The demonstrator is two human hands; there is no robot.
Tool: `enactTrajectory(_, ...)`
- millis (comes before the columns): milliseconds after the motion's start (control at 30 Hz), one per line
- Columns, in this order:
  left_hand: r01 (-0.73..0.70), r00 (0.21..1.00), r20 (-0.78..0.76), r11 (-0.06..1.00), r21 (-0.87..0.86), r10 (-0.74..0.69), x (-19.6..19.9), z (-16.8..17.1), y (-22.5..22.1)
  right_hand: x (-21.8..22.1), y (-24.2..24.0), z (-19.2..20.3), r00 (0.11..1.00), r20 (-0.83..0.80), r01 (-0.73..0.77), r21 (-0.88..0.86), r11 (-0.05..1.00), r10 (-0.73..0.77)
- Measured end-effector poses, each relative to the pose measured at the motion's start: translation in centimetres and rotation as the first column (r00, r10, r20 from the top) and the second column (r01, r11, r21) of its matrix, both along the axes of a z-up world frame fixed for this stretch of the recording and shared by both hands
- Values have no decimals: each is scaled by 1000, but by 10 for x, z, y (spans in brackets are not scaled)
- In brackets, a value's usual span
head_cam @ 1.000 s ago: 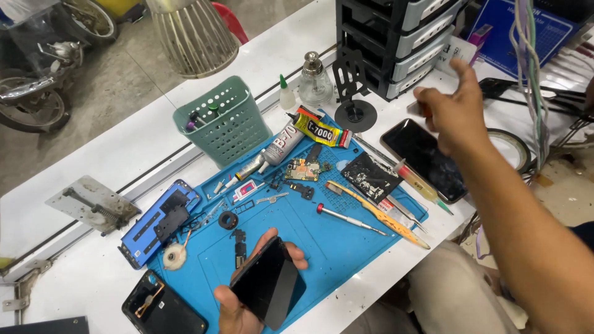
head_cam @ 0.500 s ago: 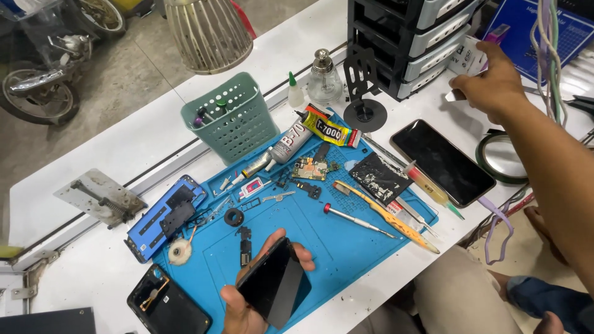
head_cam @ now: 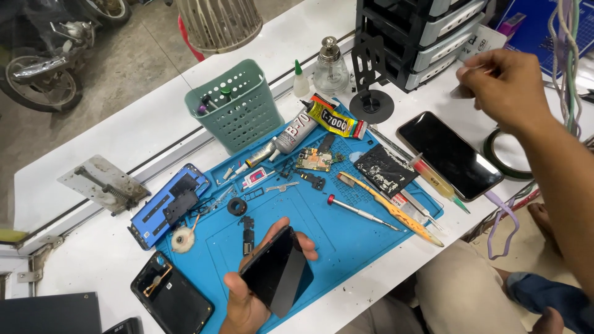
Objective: Inspecting and preparing a mobile phone screen assembly for repair or replacement at a workstation.
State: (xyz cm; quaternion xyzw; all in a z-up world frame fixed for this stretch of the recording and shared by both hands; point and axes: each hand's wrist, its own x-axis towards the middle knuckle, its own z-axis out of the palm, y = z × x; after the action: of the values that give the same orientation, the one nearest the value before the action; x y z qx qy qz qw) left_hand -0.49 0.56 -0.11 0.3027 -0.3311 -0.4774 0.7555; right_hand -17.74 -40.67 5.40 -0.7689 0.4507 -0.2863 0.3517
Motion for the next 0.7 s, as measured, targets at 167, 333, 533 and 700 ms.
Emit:
enactTrajectory(167,-7,997,-71,1000,-5,6,2,-4,0,8,70,-3,876,442,-278,135,951,193)
enactTrajectory(333,-55,998,-27,998,0,55,3,2,-2,37,152,19,701,483,-598,-5,802,526)
enactTrajectory(533,-92,995,37,994,60,90,3,12,-3,49,212,24,503,344,-734,-314,602,793)
enactTrajectory(700,-26,1000,2,997,75,26,5,1,1,54,231,5,467,329,-699,-431,570,821)
